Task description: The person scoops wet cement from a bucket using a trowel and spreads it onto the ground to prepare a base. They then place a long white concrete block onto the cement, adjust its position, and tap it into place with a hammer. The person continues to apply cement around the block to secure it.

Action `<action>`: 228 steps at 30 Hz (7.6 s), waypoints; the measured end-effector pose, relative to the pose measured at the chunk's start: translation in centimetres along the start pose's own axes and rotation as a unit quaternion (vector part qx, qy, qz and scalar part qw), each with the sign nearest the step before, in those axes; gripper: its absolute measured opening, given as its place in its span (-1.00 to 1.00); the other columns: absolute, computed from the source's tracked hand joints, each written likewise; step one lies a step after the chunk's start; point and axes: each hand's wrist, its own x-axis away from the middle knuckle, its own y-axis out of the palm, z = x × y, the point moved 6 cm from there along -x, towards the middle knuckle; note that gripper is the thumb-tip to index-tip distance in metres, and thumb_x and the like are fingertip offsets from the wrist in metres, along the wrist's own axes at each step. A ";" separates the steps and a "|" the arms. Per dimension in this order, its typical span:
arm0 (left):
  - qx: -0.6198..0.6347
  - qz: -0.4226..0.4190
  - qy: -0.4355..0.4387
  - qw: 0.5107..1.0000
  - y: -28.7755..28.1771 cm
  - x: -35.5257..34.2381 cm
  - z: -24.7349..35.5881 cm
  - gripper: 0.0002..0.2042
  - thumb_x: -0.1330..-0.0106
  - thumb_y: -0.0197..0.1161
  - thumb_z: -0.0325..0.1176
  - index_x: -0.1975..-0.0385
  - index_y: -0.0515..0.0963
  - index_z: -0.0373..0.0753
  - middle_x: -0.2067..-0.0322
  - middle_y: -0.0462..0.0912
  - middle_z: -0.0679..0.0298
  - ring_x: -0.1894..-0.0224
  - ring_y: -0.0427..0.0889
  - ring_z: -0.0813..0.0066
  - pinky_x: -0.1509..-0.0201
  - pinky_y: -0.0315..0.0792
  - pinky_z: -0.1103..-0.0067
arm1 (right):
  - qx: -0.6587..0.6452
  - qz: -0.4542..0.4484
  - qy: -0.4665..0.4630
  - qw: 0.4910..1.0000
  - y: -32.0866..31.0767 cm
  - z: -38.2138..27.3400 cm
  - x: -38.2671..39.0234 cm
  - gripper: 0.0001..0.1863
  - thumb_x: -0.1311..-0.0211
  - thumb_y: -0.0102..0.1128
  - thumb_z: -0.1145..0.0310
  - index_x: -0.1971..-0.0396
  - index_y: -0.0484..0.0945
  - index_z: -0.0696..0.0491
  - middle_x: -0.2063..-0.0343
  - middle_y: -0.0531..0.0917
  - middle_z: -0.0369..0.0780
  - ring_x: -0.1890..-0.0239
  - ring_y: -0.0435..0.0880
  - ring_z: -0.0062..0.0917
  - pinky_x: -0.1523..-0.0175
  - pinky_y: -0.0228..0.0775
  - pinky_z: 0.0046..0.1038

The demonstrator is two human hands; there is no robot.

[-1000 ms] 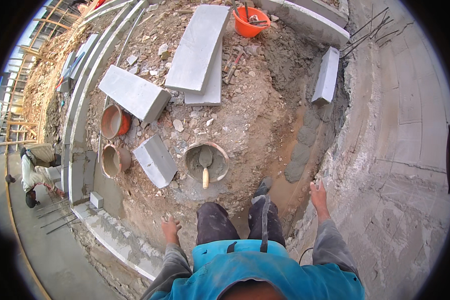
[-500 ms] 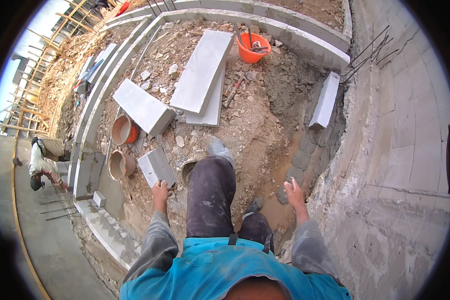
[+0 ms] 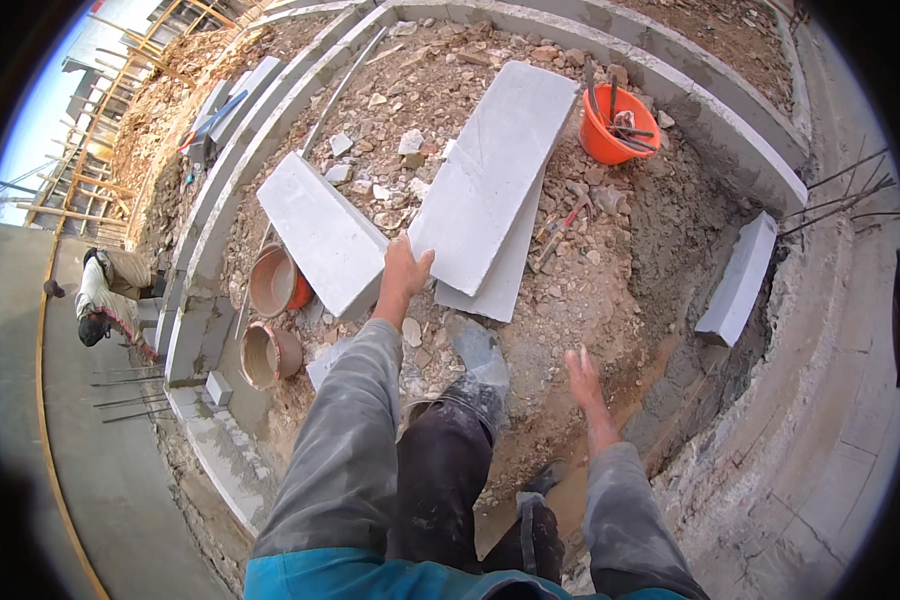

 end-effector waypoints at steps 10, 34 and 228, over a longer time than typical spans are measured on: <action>-0.022 -0.023 -0.116 0.993 7.0 -5.7 -1.2 -0.34 -0.15 0.27 0.09 0.11 0.41 -0.51 0.15 0.59 -0.28 0.06 0.61 -0.14 -0.04 0.46 0.22 | -0.167 0.109 -0.116 0.973 6.6 -12.0 -22.9 0.07 -0.29 -0.17 -0.35 -0.41 -0.12 0.33 -0.40 0.02 0.18 -0.48 -0.02 -0.12 -0.50 -0.18 -0.29; -0.232 -0.006 0.263 0.936 2.9 -0.8 16.1 0.02 0.06 0.50 -0.31 -0.40 -0.03 -0.37 -0.36 0.00 -0.22 -0.42 0.00 -0.13 -0.46 0.00 0.17 | 0.276 0.134 -0.093 0.947 3.1 -15.6 -2.7 0.22 0.18 0.50 0.05 -0.44 -0.10 0.06 -0.17 0.19 0.19 -0.20 0.20 0.04 -0.19 0.02 0.00; -0.080 -0.074 0.412 0.904 77.5 13.7 64.4 -0.37 -0.43 -0.06 -0.09 -0.36 0.10 -0.41 -0.35 -0.02 -0.16 -0.30 0.20 -0.15 -0.32 0.25 0.20 | -0.696 0.461 0.316 0.451 -8.6 55.0 15.2 -0.10 -0.33 -0.14 -0.33 -0.37 0.11 0.13 -0.27 0.32 -0.05 -0.27 0.38 -0.14 -0.25 0.31 0.00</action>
